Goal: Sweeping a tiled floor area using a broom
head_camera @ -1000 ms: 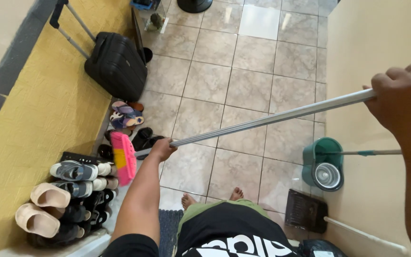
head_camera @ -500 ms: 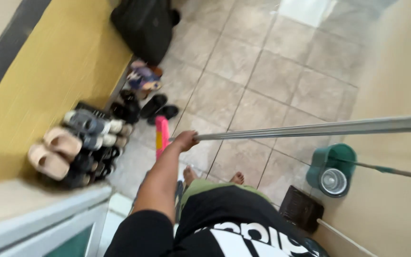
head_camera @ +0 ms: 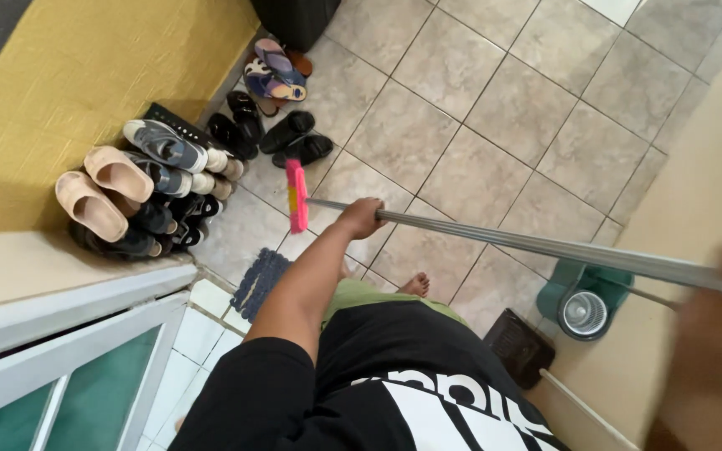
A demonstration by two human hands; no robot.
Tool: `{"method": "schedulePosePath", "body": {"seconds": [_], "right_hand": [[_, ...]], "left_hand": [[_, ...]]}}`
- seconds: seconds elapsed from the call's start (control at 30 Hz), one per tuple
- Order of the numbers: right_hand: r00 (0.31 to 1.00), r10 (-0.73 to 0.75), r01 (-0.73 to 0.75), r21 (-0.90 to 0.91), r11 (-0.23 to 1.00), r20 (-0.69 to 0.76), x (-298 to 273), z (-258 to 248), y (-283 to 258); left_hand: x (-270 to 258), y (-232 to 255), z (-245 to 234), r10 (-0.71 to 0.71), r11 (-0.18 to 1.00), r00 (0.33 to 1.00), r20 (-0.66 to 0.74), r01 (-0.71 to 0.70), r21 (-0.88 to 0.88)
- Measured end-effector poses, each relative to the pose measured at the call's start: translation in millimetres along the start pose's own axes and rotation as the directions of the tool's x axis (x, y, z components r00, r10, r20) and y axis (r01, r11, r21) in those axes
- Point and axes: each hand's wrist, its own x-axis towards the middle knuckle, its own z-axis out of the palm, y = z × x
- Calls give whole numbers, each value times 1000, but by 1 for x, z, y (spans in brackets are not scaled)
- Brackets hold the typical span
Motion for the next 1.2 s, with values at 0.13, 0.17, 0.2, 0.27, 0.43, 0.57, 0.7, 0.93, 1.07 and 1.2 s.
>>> {"method": "schedulePosePath", "body": {"seconds": [0.13,0.17,0.2,0.27,0.43,0.57,0.7,0.93,1.07,1.2], "right_hand": [[878,472,-388,700,600,82,16,49,-63],[877,473,-389,695,605,80,18,49,-67],[902,421,-372,659,654,91,20,52,-70],[925,369,-345,617,707,94,21,52,-72],[963,-169,228,-298,927,211,55,42,-97],[657,-162,746,-666,1,736,79,45,-97],[461,14,888,-461,-3,888,87,60,-88],[254,107,936,-272,221,961,66,86,-68],[267,41,898,-264,351,963,22,114,-70],[383,14,837,-354,417,923,-24,137,-70]], "left_hand": [[12,-37,20,-56,998,998,-7,56,31],[10,-44,27,-51,998,999,-2,51,29],[13,-52,28,-60,998,998,2,60,36],[16,-62,28,-56,997,998,9,55,46],[19,-67,20,-115,980,993,22,110,166],[39,-79,21,-121,980,993,-2,120,159],[50,-75,20,-139,983,990,-21,141,117],[30,-51,0,-254,965,951,177,237,110],[5,-50,0,-302,949,926,226,268,167],[-15,-65,18,-325,945,922,209,307,114]]}}
